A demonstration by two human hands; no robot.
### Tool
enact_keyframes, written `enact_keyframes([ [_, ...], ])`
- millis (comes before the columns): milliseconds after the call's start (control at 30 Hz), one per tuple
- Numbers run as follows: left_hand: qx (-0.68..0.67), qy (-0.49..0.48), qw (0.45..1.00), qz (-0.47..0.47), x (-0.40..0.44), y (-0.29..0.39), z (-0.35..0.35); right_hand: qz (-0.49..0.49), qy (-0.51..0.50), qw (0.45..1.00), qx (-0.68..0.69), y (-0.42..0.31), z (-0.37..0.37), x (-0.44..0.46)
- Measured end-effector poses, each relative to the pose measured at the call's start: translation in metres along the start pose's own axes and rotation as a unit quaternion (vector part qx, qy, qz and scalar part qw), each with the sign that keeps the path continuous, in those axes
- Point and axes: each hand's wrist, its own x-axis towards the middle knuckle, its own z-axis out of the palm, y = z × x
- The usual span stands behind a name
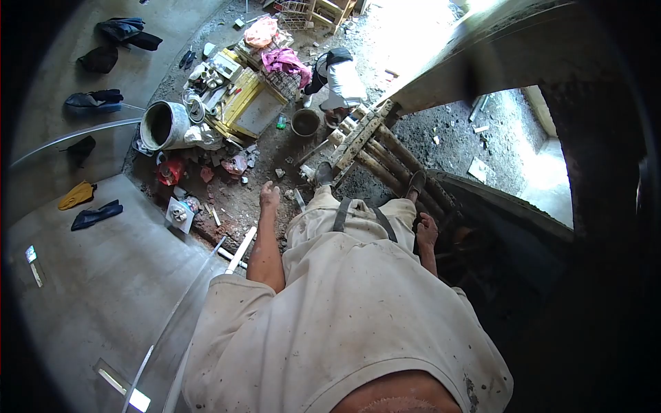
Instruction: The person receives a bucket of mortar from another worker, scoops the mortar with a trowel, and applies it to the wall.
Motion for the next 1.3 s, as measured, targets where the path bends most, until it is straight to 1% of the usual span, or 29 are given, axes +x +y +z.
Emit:
enact_keyframes([
  [33, 0.000, 0.000, 1.000, 0.000, 0.004, -0.004, 0.001, 0.000, 0.000, 1.000, 0.000, -0.001, -0.001, 0.000],
  [100, -0.051, -0.005, 0.998, -0.030, 0.006, -0.005, 0.001, -0.008, -0.006, 1.000, -0.002, 0.000, -0.001, 0.000],
  [233, -0.040, -0.006, 0.999, -0.027, 0.000, 0.001, 0.000, -0.002, -0.007, 1.000, -0.001, -0.003, -0.002, 0.000],
  [300, -0.047, -0.002, 0.997, -0.053, -0.006, 0.006, 0.000, 0.001, -0.008, 1.000, 0.006, -0.004, -0.002, 0.000],
  [333, -0.047, -0.002, 0.997, -0.053, -0.006, 0.006, -0.001, 0.001, -0.008, 1.000, 0.007, -0.004, -0.002, -0.001],
  [400, -0.013, -0.014, 1.000, -0.025, 0.000, -0.001, -0.001, 0.005, -0.007, 1.000, 0.012, -0.002, -0.001, 0.001],
  [500, -0.010, -0.014, 1.000, -0.006, -0.001, -0.002, -0.001, 0.002, -0.012, 1.000, 0.014, 0.002, 0.001, 0.003],
  [633, 0.003, -0.007, 1.000, -0.028, -0.014, 0.014, -0.002, 0.003, -0.015, 1.000, 0.007, 0.006, 0.002, 0.003],
  [733, -0.010, -0.006, 1.000, -0.018, 0.003, -0.002, -0.001, 0.011, -0.005, 1.000, 0.017, 0.001, 0.000, -0.001],
  [800, -0.002, -0.016, 1.000, 0.013, 0.009, -0.007, -0.002, 0.005, -0.005, 1.000, 0.010, 0.004, 0.000, -0.001],
  [933, -0.007, -0.008, 1.000, 0.001, 0.004, -0.001, 0.000, -0.005, -0.012, 1.000, 0.000, 0.009, 0.002, 0.002],
  [1033, -0.006, -0.001, 1.000, 0.006, 0.002, 0.001, 0.001, -0.007, 0.006, 0.999, 0.034, 0.005, 0.003, -0.001],
  [1100, 0.031, 0.013, 0.999, 0.003, -0.002, 0.007, 0.001, -0.030, 0.017, 0.999, 0.026, 0.007, 0.004, -0.001],
  [1233, 0.023, 0.013, 1.000, 0.002, -0.014, 0.020, 0.000, -0.019, 0.008, 0.999, 0.026, 0.010, 0.005, 0.001],
  [1300, -0.023, -0.014, 0.999, -0.045, -0.021, 0.028, -0.001, -0.016, 0.011, 1.000, 0.015, 0.011, 0.006, 0.002],
])
